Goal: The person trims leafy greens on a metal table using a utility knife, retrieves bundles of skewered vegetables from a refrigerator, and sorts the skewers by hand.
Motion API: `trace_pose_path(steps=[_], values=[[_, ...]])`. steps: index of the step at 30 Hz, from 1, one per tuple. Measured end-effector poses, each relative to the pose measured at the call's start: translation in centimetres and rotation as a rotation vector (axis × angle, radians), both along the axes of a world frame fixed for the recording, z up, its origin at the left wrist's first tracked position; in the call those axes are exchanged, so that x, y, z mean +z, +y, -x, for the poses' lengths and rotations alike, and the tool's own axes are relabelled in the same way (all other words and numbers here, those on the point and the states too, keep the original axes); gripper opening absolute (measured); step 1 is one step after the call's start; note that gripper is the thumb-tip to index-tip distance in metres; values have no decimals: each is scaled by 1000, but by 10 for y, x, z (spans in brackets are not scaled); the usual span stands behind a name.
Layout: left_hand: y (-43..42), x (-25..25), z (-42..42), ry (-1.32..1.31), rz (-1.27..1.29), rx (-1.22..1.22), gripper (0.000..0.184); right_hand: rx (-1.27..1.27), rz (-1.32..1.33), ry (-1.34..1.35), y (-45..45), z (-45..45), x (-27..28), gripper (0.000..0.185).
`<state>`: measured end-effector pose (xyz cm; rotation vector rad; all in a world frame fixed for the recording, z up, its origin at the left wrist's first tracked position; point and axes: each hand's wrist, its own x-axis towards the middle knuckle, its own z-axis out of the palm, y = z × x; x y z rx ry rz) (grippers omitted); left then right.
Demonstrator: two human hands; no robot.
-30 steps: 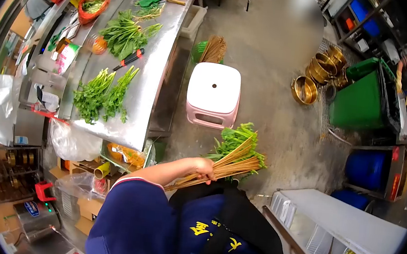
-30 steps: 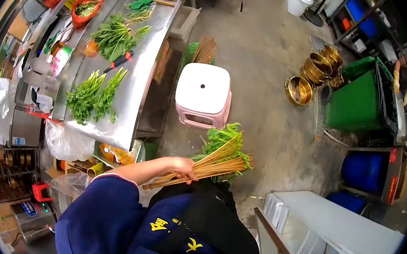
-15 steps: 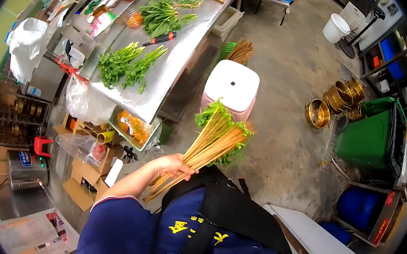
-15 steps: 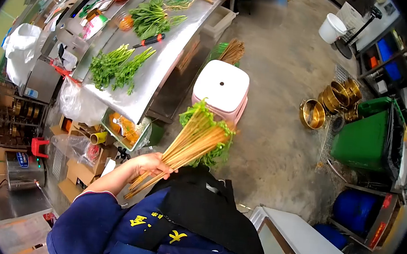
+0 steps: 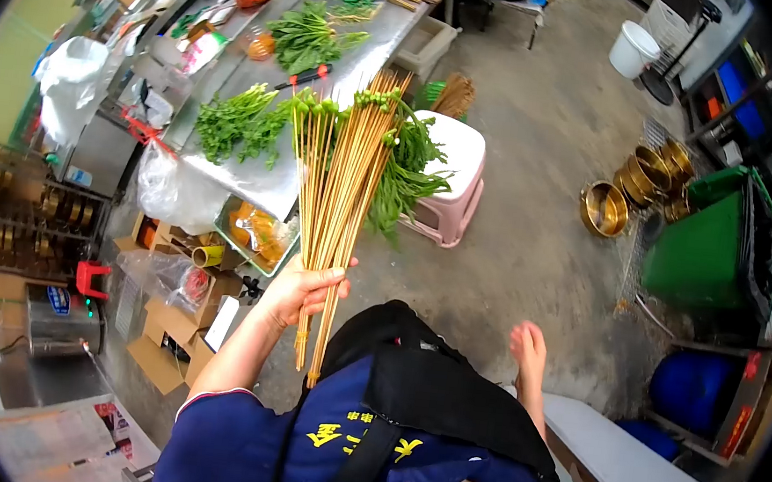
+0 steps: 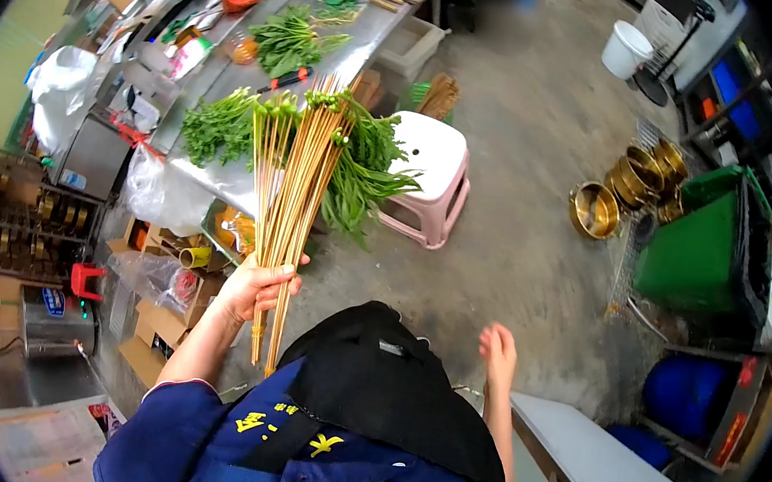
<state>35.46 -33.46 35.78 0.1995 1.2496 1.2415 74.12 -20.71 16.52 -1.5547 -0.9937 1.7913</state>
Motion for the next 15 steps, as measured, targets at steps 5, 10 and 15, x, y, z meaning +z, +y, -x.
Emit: trace_pose_path(steps=[5, 10, 15], values=[[-22, 16, -6, 216, -92, 154, 35, 670, -242, 273, 58, 168, 120, 30], [-30, 4, 5, 305, -244, 325, 40, 898, -460, 521, 9, 333, 185, 42], [-54, -3, 41, 282, -328, 483, 35, 1163, -229, 660, -17, 407, 193, 31]])
